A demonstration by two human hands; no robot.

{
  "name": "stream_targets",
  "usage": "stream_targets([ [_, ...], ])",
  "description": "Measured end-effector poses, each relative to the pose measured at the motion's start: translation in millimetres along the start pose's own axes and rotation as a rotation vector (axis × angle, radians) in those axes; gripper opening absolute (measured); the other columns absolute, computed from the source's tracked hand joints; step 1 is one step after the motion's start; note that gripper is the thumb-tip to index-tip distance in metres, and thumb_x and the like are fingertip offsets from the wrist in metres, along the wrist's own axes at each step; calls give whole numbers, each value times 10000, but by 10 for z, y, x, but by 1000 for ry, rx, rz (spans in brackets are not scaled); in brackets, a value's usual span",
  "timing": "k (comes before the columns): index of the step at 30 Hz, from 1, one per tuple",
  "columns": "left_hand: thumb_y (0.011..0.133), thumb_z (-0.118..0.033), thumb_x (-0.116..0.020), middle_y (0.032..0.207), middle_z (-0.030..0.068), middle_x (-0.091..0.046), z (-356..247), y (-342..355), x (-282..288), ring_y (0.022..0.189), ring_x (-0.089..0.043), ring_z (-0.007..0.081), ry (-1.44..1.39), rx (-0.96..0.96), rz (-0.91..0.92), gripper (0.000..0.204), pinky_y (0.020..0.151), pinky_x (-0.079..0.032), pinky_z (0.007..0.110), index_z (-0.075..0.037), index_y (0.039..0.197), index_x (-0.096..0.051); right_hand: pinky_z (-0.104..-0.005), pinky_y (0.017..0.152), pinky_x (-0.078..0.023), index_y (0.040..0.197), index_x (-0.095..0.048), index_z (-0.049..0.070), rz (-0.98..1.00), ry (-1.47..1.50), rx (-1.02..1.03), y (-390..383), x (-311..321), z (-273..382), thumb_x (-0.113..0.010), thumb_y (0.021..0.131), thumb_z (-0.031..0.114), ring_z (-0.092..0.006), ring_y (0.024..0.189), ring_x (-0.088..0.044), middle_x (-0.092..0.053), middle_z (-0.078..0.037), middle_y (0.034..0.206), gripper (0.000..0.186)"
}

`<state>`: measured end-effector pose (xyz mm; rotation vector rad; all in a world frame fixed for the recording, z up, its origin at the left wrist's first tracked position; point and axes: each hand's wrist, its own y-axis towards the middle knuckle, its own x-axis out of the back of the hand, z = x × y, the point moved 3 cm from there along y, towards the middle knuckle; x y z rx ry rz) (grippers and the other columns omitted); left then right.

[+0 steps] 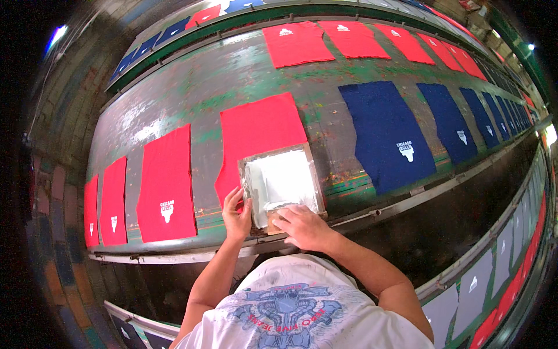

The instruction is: The person uses a squeegee to pull white ink across a screen printing frame placed on t-shirts moving along a conveyor belt. The shirts are red, blue, and black, and the person repeatedly applies the ink to imprint a logo.

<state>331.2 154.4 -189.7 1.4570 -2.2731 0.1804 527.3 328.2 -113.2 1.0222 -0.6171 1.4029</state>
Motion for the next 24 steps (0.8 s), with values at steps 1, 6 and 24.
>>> stream_targets([
  [1, 971, -61, -842, 1507, 225, -679, -25, -21, -42, 1361, -690, 343, 65, -62, -10, 461, 1104, -589, 414, 13, 1417, -753, -515, 1176, -485, 1427, -712, 62, -15, 75, 11, 28, 37, -35, -883, 897, 290, -374, 1397, -602, -664, -163, 1423, 601],
  [6, 917, -2, -814, 1507, 226, -682, 19, -39, -134, 1373, -676, 380, 95, -68, -57, 578, 1137, -567, 450, 0, 1485, -703, -543, 1196, -491, 1448, -699, 27, -191, -23, -11, 596, 288, -667, -828, 987, 357, -431, 1397, -618, -683, -223, 1460, 582],
  [24, 799, 120, -709, 1533, 235, -675, -29, -177, -139, 1406, -615, 392, -173, -72, -75, 450, 1207, -477, 472, -60, 1197, -818, -506, 1205, -493, 1441, -730, -53, 542, 290, -577, 2181, 119, -2219, -369, 1139, 790, -472, 1450, -632, -691, -330, 1502, 965],
])
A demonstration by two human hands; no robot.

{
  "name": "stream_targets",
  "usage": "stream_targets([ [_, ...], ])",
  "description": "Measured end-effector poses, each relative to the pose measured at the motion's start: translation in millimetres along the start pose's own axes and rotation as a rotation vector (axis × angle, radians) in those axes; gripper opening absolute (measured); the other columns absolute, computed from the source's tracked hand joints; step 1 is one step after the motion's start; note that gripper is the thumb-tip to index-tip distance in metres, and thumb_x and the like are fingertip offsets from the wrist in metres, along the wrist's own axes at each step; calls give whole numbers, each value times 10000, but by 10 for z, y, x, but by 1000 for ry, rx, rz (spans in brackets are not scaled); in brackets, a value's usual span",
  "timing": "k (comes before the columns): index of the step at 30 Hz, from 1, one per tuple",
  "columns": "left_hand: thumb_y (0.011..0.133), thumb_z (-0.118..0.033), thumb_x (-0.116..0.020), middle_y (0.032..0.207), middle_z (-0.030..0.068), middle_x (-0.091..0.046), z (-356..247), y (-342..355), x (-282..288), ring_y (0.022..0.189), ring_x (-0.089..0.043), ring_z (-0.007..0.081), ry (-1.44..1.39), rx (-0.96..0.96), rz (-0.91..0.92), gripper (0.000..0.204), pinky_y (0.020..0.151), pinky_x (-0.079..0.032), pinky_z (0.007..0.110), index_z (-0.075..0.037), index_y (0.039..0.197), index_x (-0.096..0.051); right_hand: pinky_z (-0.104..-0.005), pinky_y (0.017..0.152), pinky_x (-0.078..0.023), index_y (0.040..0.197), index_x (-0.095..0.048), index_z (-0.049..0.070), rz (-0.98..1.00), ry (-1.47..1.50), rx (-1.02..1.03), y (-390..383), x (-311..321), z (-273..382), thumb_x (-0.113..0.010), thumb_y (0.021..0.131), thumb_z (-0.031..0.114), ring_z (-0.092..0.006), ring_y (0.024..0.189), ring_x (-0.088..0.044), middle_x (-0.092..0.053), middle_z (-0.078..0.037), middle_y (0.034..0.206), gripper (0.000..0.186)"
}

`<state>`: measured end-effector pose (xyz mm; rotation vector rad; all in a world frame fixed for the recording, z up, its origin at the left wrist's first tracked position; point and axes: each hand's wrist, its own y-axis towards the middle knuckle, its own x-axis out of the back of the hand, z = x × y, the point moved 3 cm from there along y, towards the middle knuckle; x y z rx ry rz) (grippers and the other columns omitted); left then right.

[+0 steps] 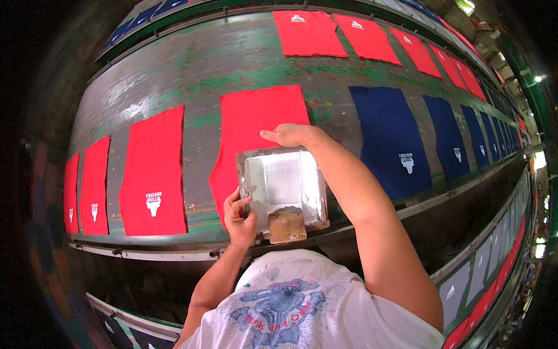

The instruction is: The person uses a squeegee to pull white ink across a screen printing frame placed on t-shirts moving along a conveyor belt. The shirts are red, blue, and black, and the person repeatedly applies the ink to imprint a logo.

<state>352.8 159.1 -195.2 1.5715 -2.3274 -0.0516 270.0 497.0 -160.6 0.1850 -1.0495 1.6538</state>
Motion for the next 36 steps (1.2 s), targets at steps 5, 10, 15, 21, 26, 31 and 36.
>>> stream_targets([
  [5, 818, 146, -701, 1573, 237, -643, -131, -31, 22, 1431, -611, 370, -123, 3, 8, 463, 1181, -510, 451, -50, 1226, -796, -515, 1201, -493, 1410, -743, -49, 60, 84, -71, -126, 119, 90, -390, 1142, 778, -476, 1458, -621, -680, -310, 1530, 938],
  [10, 839, 187, -665, 1653, 227, -567, -179, 74, 121, 1505, -594, 340, -163, -44, 20, 498, 1203, -521, 429, -6, 1290, -752, -511, 1160, -517, 1337, -760, -7, -756, 134, 298, -814, 294, -89, -584, 1164, 476, -448, 1378, -663, -746, -259, 1423, 542],
  [15, 826, 211, -661, 1669, 199, -570, -198, 281, 141, 1433, -648, 282, -293, 75, -56, 494, 1163, -543, 390, -2, 1266, -734, -388, 1096, -541, 1472, -689, 8, -1048, 542, 250, -1930, -562, -579, -606, 1205, 336, -224, 1298, -695, -733, -139, 1430, 431],
  [21, 831, 190, -681, 1692, 233, -545, -412, 262, -524, 1473, -620, 292, -286, 134, -97, 488, 1204, -510, 418, 9, 1279, -752, -354, 1215, -451, 1603, -592, -36, -753, 863, 283, -2731, -1237, -1245, -537, 1225, 451, -213, 1407, -618, -653, -130, 1531, 619],
  [26, 872, 189, -674, 1705, 216, -545, -868, 24, -1972, 1463, -627, 277, -172, 21, -121, 450, 1176, -533, 400, 3, 1274, -753, -373, 1245, -437, 1579, -600, -66, -930, 781, 322, -3359, -809, -2383, -576, 1214, 382, -240, 1459, -594, -650, -163, 1568, 578],
  [31, 851, 176, -688, 1626, 196, -573, -1315, -449, -3559, 1466, -620, 299, -36, 5, 23, 472, 1168, -523, 390, -53, 1255, -776, -368, 1165, -513, 1531, -640, -79, -871, 978, 96, -4249, -409, -3663, -687, 1141, 437, -222, 1344, -673, -728, -182, 1476, 649],
  [36, 829, 163, -681, 1592, 214, -600, -1400, -706, -4452, 1510, -577, 367, -81, -18, 52, 436, 1267, -439, 451, -75, 1169, -814, -341, 1069, -556, 1515, -647, -84, -840, 961, -4, -4652, -313, -4406, -717, 1134, 305, -184, 1236, -692, -745, -134, 1382, 549],
])
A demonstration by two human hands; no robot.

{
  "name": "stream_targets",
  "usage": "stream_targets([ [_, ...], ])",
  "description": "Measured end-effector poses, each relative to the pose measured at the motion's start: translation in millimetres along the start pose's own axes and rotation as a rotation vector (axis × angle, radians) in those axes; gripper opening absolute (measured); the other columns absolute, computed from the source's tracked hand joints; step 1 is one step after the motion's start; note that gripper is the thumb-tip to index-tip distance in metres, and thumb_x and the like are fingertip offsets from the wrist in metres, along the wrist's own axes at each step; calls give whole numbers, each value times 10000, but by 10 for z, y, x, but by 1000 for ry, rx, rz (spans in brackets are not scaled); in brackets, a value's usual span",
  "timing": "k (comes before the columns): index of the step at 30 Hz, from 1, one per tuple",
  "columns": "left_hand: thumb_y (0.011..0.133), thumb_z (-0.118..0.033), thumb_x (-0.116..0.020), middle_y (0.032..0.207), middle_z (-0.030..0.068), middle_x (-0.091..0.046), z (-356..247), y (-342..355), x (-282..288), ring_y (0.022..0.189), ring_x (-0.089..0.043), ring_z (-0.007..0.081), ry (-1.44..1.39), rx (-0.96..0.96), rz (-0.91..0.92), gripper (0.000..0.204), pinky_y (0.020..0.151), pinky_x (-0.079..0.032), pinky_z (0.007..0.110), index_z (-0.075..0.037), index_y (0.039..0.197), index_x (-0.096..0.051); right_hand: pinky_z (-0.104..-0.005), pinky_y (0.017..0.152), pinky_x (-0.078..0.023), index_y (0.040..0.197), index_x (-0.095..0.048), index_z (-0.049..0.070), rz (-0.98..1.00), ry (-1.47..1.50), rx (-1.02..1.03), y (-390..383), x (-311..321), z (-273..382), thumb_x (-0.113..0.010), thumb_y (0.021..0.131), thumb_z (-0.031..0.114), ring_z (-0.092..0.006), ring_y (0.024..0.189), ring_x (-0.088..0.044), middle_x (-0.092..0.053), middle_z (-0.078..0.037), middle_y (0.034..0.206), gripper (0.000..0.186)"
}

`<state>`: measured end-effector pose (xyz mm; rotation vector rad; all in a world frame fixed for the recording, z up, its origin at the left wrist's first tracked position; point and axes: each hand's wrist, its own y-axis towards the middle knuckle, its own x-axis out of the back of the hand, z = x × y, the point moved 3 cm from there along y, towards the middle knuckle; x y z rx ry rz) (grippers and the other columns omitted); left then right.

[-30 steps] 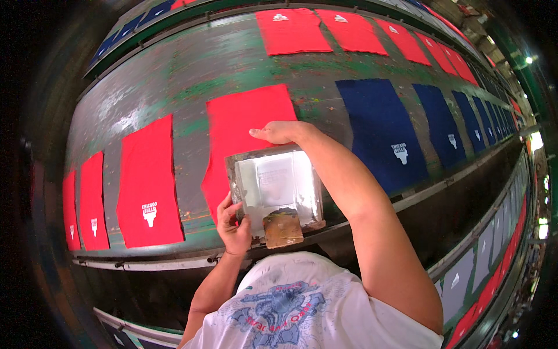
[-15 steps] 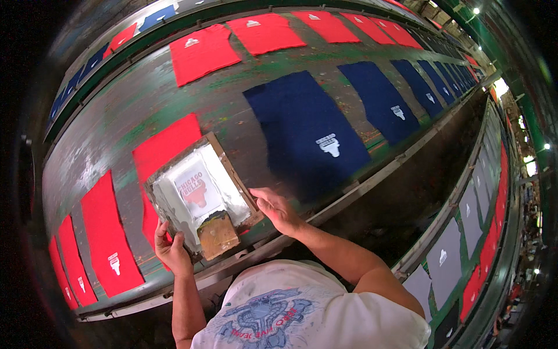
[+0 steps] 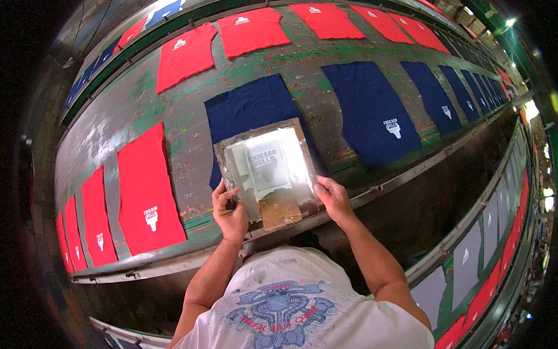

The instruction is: The person uses a squeegee to pull white ink across a screen printing frame placed on t-shirts moving along a conveyor belt. The shirts are red, blue, and black, and the person repeatedly applies the ink to imprint a logo.

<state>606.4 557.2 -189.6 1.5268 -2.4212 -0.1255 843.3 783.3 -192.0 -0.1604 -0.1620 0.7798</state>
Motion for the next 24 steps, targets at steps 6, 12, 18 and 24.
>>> stream_targets([
  [6, 822, 173, -675, 1596, 189, -616, 74, -178, -320, 1524, -574, 329, 66, -34, -13, 384, 1241, -460, 427, -51, 1108, -797, -327, 984, -581, 1468, -679, -70, 19, -35, 14, 95, 325, -267, -754, 1106, 234, -170, 1157, -706, -721, -111, 1339, 479],
  [12, 831, 158, -687, 1625, 207, -630, 276, -217, -403, 1471, -630, 294, -95, 108, -49, 325, 1212, -493, 415, -42, 1068, -785, -336, 996, -574, 1446, -701, -58, 84, -122, 25, 167, 455, -291, -756, 1098, 201, -166, 1168, -695, -713, -105, 1326, 438],
  [18, 840, 154, -690, 1639, 207, -628, 387, -225, -452, 1457, -646, 266, -180, 179, -48, 282, 1194, -503, 386, -34, 1036, -766, -354, 970, -589, 1431, -711, -42, 100, -168, 24, 227, 530, -282, -789, 1065, 204, -218, 1167, -711, -719, -134, 1336, 448],
  [24, 825, 154, -694, 1636, 221, -639, 391, -205, -438, 1446, -659, 263, -189, 203, -41, 282, 1191, -506, 376, -29, 1028, -766, -498, 1103, -547, 1382, -727, -4, -45, -640, 544, 0, 370, 269, -843, 925, 80, -434, 1274, -662, -695, -210, 1426, 479],
])
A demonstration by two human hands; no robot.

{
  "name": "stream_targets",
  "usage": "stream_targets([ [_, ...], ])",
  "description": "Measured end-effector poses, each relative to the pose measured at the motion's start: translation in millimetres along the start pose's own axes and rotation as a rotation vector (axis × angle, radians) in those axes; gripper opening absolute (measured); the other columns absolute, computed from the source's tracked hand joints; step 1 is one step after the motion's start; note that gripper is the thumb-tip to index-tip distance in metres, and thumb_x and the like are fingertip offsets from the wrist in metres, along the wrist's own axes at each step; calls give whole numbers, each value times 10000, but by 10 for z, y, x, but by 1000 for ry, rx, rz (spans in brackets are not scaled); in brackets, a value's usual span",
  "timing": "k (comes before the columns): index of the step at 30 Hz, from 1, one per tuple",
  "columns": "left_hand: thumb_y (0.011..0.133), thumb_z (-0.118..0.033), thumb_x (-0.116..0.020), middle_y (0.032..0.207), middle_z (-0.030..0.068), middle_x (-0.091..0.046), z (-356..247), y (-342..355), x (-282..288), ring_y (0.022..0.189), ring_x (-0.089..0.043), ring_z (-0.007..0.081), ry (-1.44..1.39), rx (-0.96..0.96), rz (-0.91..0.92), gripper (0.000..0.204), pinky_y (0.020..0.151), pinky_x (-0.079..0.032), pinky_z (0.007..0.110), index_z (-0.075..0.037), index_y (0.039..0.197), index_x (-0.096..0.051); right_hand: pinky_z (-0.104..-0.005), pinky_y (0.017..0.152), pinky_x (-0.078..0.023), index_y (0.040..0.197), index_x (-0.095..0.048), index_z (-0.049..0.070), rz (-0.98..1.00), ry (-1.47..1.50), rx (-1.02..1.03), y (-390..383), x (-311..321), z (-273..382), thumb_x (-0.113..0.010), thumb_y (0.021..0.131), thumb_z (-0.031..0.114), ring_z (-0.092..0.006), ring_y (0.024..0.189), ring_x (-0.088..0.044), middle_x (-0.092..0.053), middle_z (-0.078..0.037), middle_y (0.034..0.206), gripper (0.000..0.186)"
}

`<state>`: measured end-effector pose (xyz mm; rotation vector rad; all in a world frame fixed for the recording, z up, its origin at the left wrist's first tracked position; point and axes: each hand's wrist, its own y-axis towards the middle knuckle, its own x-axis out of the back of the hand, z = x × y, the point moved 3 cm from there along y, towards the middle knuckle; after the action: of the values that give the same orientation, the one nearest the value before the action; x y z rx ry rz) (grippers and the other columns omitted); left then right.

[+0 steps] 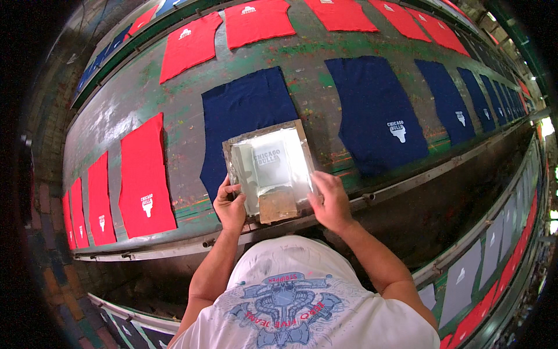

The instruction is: The person uses a squeegee to pull white ink across a screen printing frame placed on t-shirts moving along a conveyor belt. The shirts are red, blue, and black, and the person repeatedly applies the ink to imprint a logo.

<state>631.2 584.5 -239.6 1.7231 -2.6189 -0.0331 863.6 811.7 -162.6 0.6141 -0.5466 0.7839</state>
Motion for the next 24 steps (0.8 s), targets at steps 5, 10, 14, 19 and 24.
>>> stream_targets([
  [5, 820, 138, -713, 1633, 230, -641, 40, 9, 16, 1435, -672, 281, 8, 59, -7, 271, 1189, -510, 384, -31, 1020, -782, -488, 1124, -539, 1347, -764, 42, 314, 14, 355, -8, -113, 519, -837, 894, 83, -344, 1296, -671, -704, -137, 1416, 461],
  [10, 824, 123, -730, 1618, 229, -651, 63, 18, 13, 1463, -650, 282, 44, 61, 0, 258, 1210, -496, 387, -43, 1012, -792, -472, 1080, -567, 1276, -793, 36, 279, -86, 363, 128, -292, 647, -696, 907, -24, -335, 1238, -703, -743, -122, 1328, 386],
  [14, 821, 116, -725, 1614, 235, -651, 48, 16, -22, 1405, -667, 267, 109, 35, -14, 219, 1181, -505, 386, -23, 985, -768, -464, 1065, -583, 1277, -794, 38, 354, -57, 308, 369, -347, 702, -663, 890, -82, -353, 1211, -720, -774, -125, 1280, 426],
  [19, 813, 68, -739, 1574, 261, -670, 28, 9, -14, 1479, -617, 373, 219, -43, 7, 205, 1252, -446, 449, -54, 973, -778, -471, 1072, -586, 1295, -785, 32, 455, -1, 162, 444, -236, 641, -610, 895, -123, -382, 1221, -722, -786, -150, 1284, 464],
  [24, 810, 74, -729, 1571, 262, -671, -18, -2, -5, 1467, -618, 376, 233, -29, 14, 177, 1258, -435, 451, -54, 928, -764, -475, 1099, -583, 1307, -793, 35, 378, -30, 225, 140, -249, 670, -634, 921, -78, -360, 1254, -732, -792, -134, 1296, 432],
])
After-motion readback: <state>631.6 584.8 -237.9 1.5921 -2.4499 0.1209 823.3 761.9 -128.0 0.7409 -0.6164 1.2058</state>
